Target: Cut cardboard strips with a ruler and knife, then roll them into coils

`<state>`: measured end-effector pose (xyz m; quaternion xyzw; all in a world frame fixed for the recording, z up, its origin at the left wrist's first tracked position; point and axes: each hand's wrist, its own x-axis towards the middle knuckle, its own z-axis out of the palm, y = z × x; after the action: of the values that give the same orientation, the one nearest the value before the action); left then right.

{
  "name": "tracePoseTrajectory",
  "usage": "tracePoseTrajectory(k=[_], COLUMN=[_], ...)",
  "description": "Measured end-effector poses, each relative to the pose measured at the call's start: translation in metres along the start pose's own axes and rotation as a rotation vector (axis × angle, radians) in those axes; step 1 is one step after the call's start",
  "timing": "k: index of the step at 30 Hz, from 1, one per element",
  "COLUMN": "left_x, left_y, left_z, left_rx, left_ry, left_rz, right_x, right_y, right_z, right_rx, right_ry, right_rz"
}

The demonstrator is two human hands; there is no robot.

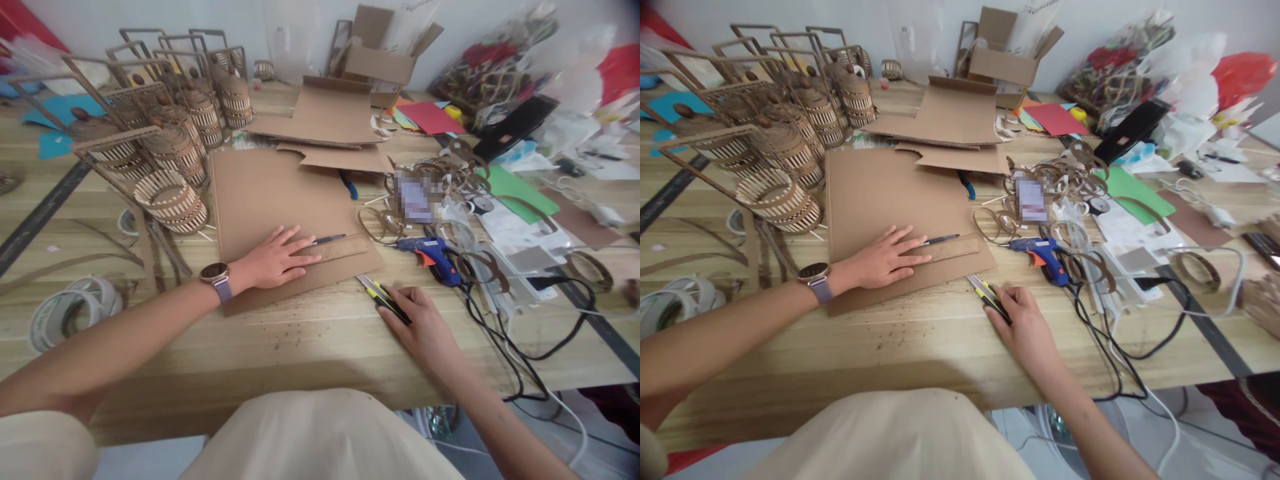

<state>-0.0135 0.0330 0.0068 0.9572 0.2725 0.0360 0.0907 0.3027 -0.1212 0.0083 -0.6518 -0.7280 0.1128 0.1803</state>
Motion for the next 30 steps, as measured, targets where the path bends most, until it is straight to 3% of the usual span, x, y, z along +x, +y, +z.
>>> tracePoseTrajectory(k=[12,19,30], left_x=[0.000,0.009,0.010], left_y=[-0.001,0.006,0.010], left_z=[0.001,-0.002,-0.003], left_rx=[-0.016,-0.052,-0.044], left_ry=[-0.011,-0.056,-0.045], left_rz=[-0.004,-0.050,-0.070], right_x=[-0.007,0.008,0.004], right_y=[-0.020,-0.017,-0.024], right_z=[0.006,0.004,0.010], right_rx=[0.051,0.053,0.046], right_ry=[-0.039,-0.011,-0.027], right_rz=[-0.033,-0.023,-0.012])
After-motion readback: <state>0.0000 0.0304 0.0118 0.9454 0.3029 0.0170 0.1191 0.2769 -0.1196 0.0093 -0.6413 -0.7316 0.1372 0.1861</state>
